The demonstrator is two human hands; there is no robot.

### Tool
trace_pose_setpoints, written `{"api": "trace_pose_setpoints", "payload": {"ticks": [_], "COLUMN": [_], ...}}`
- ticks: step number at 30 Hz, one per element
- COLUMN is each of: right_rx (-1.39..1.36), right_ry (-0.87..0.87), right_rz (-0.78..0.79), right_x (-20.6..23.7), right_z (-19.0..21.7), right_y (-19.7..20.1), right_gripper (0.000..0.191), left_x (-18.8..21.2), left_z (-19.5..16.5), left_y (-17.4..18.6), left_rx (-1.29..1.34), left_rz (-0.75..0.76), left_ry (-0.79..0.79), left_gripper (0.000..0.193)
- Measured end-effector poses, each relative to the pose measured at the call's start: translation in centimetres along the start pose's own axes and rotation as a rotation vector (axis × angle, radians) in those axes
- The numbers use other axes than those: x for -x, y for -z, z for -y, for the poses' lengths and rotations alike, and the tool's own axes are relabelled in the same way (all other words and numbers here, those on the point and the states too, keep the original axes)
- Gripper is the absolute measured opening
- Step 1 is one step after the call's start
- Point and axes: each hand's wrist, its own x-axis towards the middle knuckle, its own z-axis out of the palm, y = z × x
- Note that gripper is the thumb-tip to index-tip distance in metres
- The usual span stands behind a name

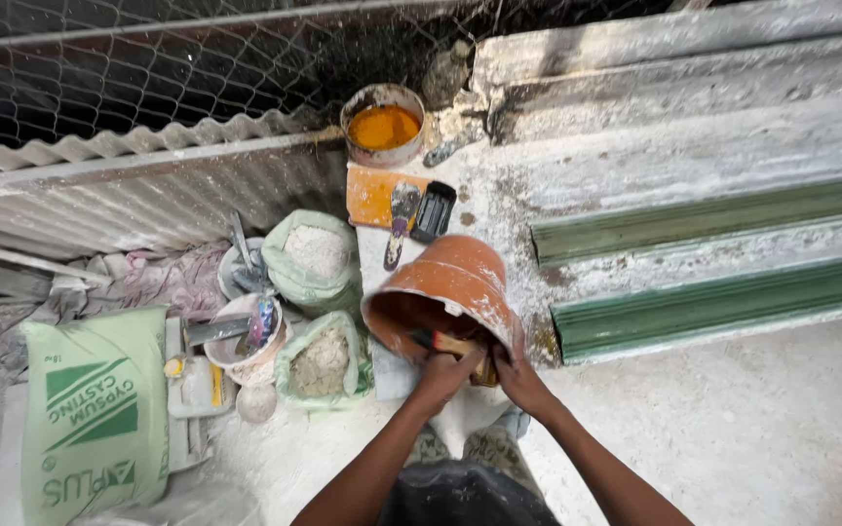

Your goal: The person scoops white gypsum powder from a woven sack into a terracotta bowl, then pours water from a pink plastic cup into the bowl and mixes the powder and water together by hand. They continue working the mixture in the bowl and reach back into the sack for more powder.

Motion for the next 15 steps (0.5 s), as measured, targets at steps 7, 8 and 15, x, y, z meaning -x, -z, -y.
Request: {"api": "trace_pose_setpoints", "payload": {"ticks": [7, 8, 15], "right_rx": [0.297, 0.239, -0.241], "right_ry": [-0.271, -0.175, 0.065], "right_rz": [0.168, 0.151, -0.025], "right_x": [-5.0, -5.8, -8.2], "right_z": [8.6, 9.8, 13.6], "right_y": [8.9, 9.5, 6.9], "right_gripper": [0.077, 0.076, 0.062], "left_x": [-0.8, -1.2, -7.4], "left_z": [-12.5, -14.2, -11.1], "left_y": [3.2, 4.1, 6.8], "left_rx": [-0.148, -0.468, -1.401], "left_rz": [0.249, 0.150, -0.119], "left_ry": [-0.159, -0.598, -0.381], "left_gripper": [0.047, 0.042, 0.018]}}
